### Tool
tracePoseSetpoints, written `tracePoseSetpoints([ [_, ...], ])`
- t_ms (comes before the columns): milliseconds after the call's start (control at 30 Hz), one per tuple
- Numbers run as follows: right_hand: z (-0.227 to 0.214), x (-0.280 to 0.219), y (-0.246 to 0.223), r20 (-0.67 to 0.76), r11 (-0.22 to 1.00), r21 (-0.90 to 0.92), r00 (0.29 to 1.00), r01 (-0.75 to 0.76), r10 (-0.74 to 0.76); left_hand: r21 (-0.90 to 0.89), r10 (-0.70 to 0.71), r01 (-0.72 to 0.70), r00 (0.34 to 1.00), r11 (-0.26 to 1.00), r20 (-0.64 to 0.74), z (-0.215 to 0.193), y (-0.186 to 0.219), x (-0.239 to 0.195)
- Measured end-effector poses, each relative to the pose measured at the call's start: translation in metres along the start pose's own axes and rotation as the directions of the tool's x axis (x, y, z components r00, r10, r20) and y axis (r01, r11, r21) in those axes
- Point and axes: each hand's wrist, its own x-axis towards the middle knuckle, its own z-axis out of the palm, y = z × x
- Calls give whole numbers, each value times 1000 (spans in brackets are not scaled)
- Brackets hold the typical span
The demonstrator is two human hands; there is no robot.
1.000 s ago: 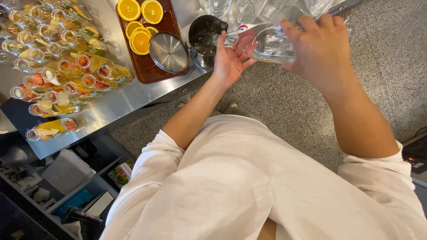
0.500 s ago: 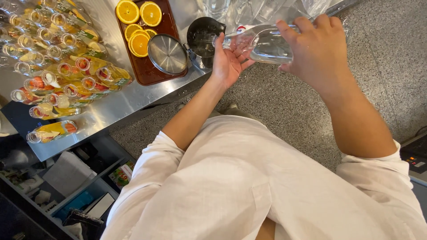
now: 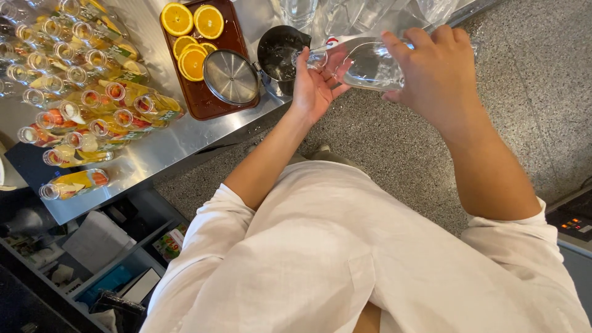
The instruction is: Preparing fruit-filled glasses and pouring liquids from glass bottles into a metal pitcher.
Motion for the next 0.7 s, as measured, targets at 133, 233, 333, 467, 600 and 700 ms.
tracePoseSetpoints([
  [133, 9, -4, 0, -20, 999, 29, 999, -31, 32, 65, 10, -12, 1000, 998, 24, -9, -4, 6],
  [233, 15, -11, 2, -32, 995, 80, 998, -53, 56, 81, 8, -6, 1000, 997, -22, 0, -4, 3],
  [333, 24, -17, 2, -48, 983, 170, 996, -68, 77, 90, 5, 1, 998, 996, -66, 6, -2, -3],
  [467, 47, -26, 5, -54, 953, 284, 991, -103, 123, 199, 51, -44, 998, 979, -33, -17, -14, 10],
  [600, 71, -35, 7, -66, 915, 385, 985, -120, 157, 192, 22, 6, 990, 981, -141, -6, -13, 4],
  [700, 92, -39, 4, -56, 879, 453, 980, -148, 193, 207, 21, 14, 985, 978, -169, -14, -15, 5],
])
